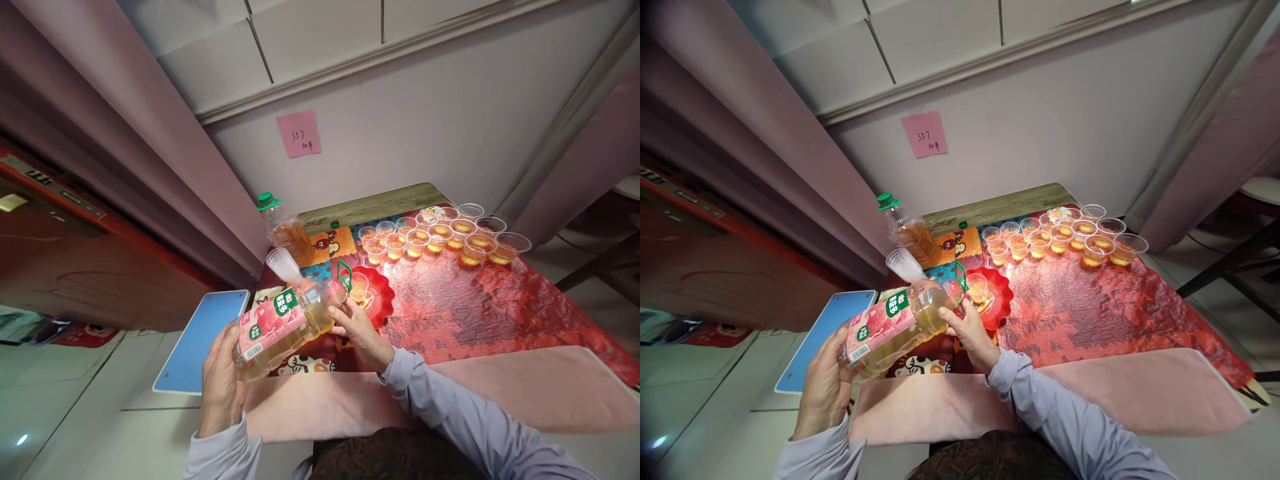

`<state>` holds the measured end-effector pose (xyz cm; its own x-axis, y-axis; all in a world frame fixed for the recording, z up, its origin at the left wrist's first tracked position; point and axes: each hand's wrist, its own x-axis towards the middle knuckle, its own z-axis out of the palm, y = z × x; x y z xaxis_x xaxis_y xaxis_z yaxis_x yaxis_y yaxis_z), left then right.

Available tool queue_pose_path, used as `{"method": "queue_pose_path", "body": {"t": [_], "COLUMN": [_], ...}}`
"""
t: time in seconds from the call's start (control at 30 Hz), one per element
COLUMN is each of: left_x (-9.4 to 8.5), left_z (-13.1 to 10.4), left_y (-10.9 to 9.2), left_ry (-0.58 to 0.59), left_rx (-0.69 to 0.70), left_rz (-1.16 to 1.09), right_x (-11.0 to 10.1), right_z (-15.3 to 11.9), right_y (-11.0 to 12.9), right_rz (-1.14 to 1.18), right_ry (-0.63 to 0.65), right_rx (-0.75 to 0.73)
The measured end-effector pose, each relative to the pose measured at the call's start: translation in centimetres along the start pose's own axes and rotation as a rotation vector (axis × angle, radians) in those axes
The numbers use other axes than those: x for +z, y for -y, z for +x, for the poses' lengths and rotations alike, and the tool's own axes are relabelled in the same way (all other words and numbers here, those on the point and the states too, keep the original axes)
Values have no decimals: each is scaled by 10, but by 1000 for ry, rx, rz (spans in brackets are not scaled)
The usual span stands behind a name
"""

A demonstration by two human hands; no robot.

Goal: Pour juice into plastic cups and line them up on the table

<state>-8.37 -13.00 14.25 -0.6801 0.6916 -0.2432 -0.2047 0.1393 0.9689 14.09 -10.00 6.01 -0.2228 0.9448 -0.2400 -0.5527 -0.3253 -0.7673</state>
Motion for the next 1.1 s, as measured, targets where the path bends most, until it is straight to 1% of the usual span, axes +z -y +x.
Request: {"method": "queue_pose_path", "body": {"t": [0.17,0.3,0.37,0.47,0.57,0.67,0.77,0.83,0.87,0.97,1.03,1.07,1.1], "left_x": [-4,-8,-8,-3,1,1,-6,-12,-15,-21,-24,-25,-26], "left_z": [8,19,23,26,27,30,35,38,39,40,40,40,40], "left_y": [7,20,29,47,66,85,98,104,105,108,109,109,110], "left_ry": [25,20,41,107,148,158,160,159,162,213,254,271,281], "left_rx": [6,-6,-34,-79,-99,-158,-212,-223,-227,-250,-262,-267,-275], "left_rz": [-3,-8,-48,-152,-242,-303,-344,-350,-351,-372,-403,-416,-426], "right_x": [0,0,1,3,6,12,20,26,29,36,34,29,22], "right_z": [0,-1,-1,-1,-2,-5,-11,-16,-20,-28,-29,-27,-23], "right_y": [0,1,5,16,25,26,22,20,20,24,28,31,34], "right_rz": [9,-27,-72,-182,-303,-338,-359,-384,-391,-402,-477,-539,-612], "right_ry": [-7,-21,-16,-11,-38,-30,-14,18,55,212,283,285,260], "right_rx": [-6,-21,-78,-206,-289,-303,-282,-278,-283,-326,-397,-445,-497]}}
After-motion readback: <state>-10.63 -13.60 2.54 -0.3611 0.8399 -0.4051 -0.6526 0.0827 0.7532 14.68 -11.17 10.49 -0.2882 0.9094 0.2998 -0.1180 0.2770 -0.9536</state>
